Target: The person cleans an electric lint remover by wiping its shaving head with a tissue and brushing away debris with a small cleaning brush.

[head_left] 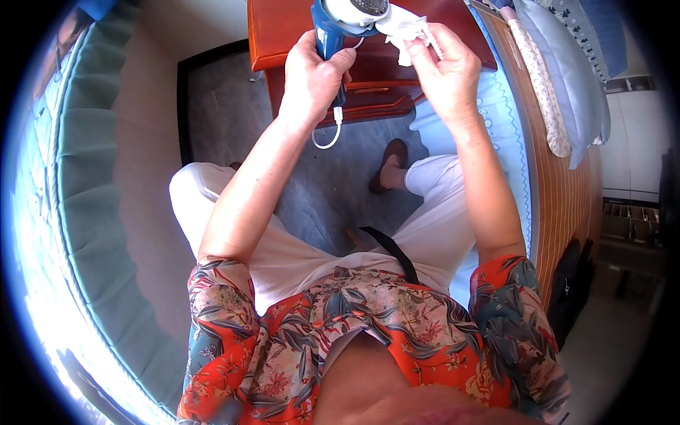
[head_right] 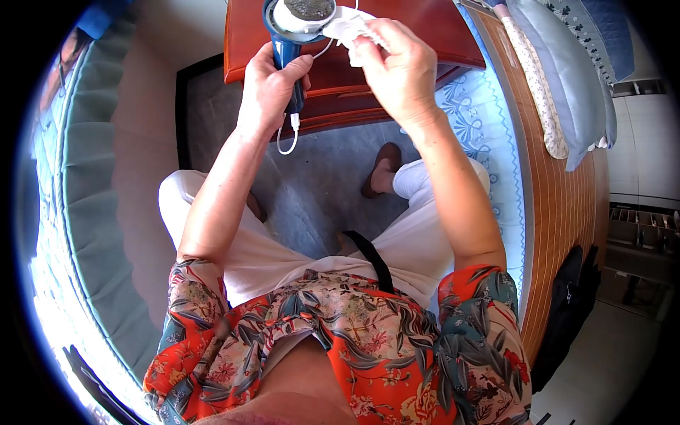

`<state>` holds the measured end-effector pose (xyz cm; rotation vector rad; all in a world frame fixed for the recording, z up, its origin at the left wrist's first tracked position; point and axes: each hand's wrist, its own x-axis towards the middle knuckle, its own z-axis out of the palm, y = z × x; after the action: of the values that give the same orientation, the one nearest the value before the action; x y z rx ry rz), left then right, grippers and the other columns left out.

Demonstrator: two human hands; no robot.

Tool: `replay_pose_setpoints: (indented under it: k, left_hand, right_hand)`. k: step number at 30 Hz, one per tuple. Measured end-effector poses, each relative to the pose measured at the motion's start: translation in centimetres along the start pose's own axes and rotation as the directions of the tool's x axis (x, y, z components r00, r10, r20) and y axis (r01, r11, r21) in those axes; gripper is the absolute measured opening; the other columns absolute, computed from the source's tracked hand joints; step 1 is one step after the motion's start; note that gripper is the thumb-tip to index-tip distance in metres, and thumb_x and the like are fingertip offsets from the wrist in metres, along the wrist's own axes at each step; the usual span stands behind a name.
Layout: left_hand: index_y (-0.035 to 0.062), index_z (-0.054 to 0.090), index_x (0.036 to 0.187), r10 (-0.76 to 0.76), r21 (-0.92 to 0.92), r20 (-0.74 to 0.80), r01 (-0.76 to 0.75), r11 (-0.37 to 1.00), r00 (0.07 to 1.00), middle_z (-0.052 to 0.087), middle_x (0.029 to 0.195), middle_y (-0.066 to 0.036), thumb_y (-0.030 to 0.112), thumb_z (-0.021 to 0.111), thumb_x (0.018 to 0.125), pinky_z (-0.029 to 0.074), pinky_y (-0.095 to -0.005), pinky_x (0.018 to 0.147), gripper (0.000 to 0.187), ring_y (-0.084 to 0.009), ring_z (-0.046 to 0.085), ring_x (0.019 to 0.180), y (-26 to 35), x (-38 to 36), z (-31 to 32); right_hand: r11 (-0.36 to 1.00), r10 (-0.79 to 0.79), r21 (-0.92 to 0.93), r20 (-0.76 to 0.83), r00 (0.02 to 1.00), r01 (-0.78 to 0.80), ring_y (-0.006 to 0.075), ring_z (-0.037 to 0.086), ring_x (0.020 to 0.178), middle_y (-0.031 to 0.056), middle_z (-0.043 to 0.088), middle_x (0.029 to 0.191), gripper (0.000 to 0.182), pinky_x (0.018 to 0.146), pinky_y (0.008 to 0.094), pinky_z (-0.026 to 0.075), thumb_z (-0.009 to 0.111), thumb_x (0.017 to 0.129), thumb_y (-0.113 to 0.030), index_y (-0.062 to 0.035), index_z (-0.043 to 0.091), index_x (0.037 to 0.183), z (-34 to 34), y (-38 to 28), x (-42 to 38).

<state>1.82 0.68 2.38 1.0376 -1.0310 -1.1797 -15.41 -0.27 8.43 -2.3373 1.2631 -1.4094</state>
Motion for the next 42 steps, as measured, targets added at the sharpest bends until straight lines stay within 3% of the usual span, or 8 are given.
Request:
replay_pose_setpoints:
  k: [3, 7, 10, 19, 28, 30, 33, 42]
  left_hand:
    - [0.002, 0.054, 0.09, -0.011, -0.029, 0.017, 0.012, 1.0, 1.0, 0.058, 0.064, -0.003, 0.01, 0.067, 0.085, 0.044, -0.0236, 0.049, 0.017, -0.0101, 0.056, 0.054, 0.1, 0.0, 0.0]
    - [0.0023, 0.053, 0.091, -0.019, -0.055, 0.03, 0.021, 0.998, 0.999, 0.058, 0.065, -0.004, 0.011, 0.068, 0.085, 0.045, -0.0238, 0.05, 0.018, -0.0106, 0.057, 0.055, 0.1, 0.0, 0.1]
    - [0.0028, 0.053, 0.09, -0.033, -0.127, 0.058, 0.04, 0.991, 0.998, 0.058, 0.065, -0.004, 0.01, 0.068, 0.084, 0.046, -0.0238, 0.05, 0.017, -0.0109, 0.057, 0.055, 0.2, 0.0, -0.1]
    - [0.0033, 0.055, 0.087, -0.089, -0.325, 0.18, 0.145, 0.935, 0.98, 0.059, 0.066, -0.006, 0.008, 0.065, 0.085, 0.048, -0.0245, 0.051, 0.011, -0.0124, 0.058, 0.056, 0.5, 0.3, -0.3]
    - [0.0007, 0.057, 0.091, -0.117, -0.383, 0.283, 0.224, 0.896, 0.952, 0.061, 0.072, -0.008, 0.007, 0.063, 0.086, 0.05, -0.0267, 0.052, 0.01, -0.0132, 0.059, 0.058, 0.8, 0.1, -0.3]
    - [0.0003, 0.057, 0.091, -0.114, -0.396, 0.325, 0.244, 0.885, 0.939, 0.061, 0.073, -0.008, 0.006, 0.063, 0.086, 0.05, -0.0272, 0.052, 0.009, -0.0136, 0.059, 0.058, 0.8, 0.1, -0.3]
    - [0.0001, 0.056, 0.092, -0.112, -0.428, 0.385, 0.284, 0.858, 0.916, 0.061, 0.074, -0.009, 0.005, 0.062, 0.087, 0.05, -0.0275, 0.053, 0.009, -0.0141, 0.06, 0.059, 0.8, 0.1, -0.4]
    - [0.0, 0.054, 0.1, -0.113, -0.47, 0.521, 0.395, 0.789, 0.846, 0.061, 0.077, -0.011, 0.006, 0.062, 0.087, 0.051, -0.0288, 0.053, 0.016, -0.0155, 0.059, 0.06, 0.4, 0.4, -0.4]
  right_hand:
    - [0.983, 0.091, 0.155, 0.051, 0.995, -0.098, 0.0097, 0.064, 0.075, 0.0058, 0.069, 0.083, 0.015, 0.068, 0.025, 0.051, 0.067, 0.085, -0.007, -0.0011, 0.066, 0.098, -0.7, 1.7, 0.1]
    - [0.81, 0.215, 0.531, 0.127, 0.968, -0.25, 0.0055, 0.059, 0.084, -0.0013, 0.067, 0.091, 0.02, 0.072, 0.0229, 0.049, 0.066, 0.088, -0.01, -0.0012, 0.066, 0.106, -0.9, 2.7, -0.3]
    - [0.811, 0.243, 0.503, 0.175, 0.954, -0.299, 0.0002, 0.049, 0.062, -0.0017, 0.062, 0.083, 0.018, 0.05, 0.0155, 0.037, 0.065, 0.089, -0.011, -0.0044, 0.064, 0.106, -1.4, 2.4, -0.7]
    - [0.563, 0.396, 0.634, 0.355, 0.847, -0.529, 0.0007, 0.045, 0.057, -0.0011, 0.059, 0.08, 0.012, 0.044, 0.0152, 0.03, 0.063, 0.09, -0.011, -0.0055, 0.062, 0.1, -2.3, 2.4, -0.9]
    - [0.655, 0.334, 0.653, 0.201, 0.921, -0.38, 0.004, 0.057, 0.073, 0.0016, 0.063, 0.087, 0.015, 0.057, 0.0175, 0.045, 0.063, 0.088, -0.005, -0.003, 0.063, 0.103, -2.6, 1.3, 0.0]
    - [0.704, 0.282, 0.631, 0.172, 0.944, -0.325, 0.0044, 0.054, 0.075, 0.0014, 0.063, 0.089, 0.016, 0.061, 0.0186, 0.042, 0.064, 0.088, -0.004, -0.0028, 0.063, 0.104, -2.8, 1.1, 0.2]
    - [0.808, 0.189, 0.544, 0.127, 0.974, -0.227, -0.0011, 0.041, 0.056, -0.0033, 0.059, 0.077, 0.013, 0.047, 0.0153, 0.028, 0.065, 0.087, -0.007, -0.0055, 0.065, 0.1, -3.0, 0.7, 0.8]
    - [0.889, 0.147, 0.418, 0.133, 0.98, -0.19, 0.0037, 0.056, 0.08, -0.0005, 0.063, 0.091, 0.019, 0.065, 0.0166, 0.043, 0.063, 0.088, -0.003, -0.0023, 0.064, 0.106, -4.4, 1.8, 1.7]
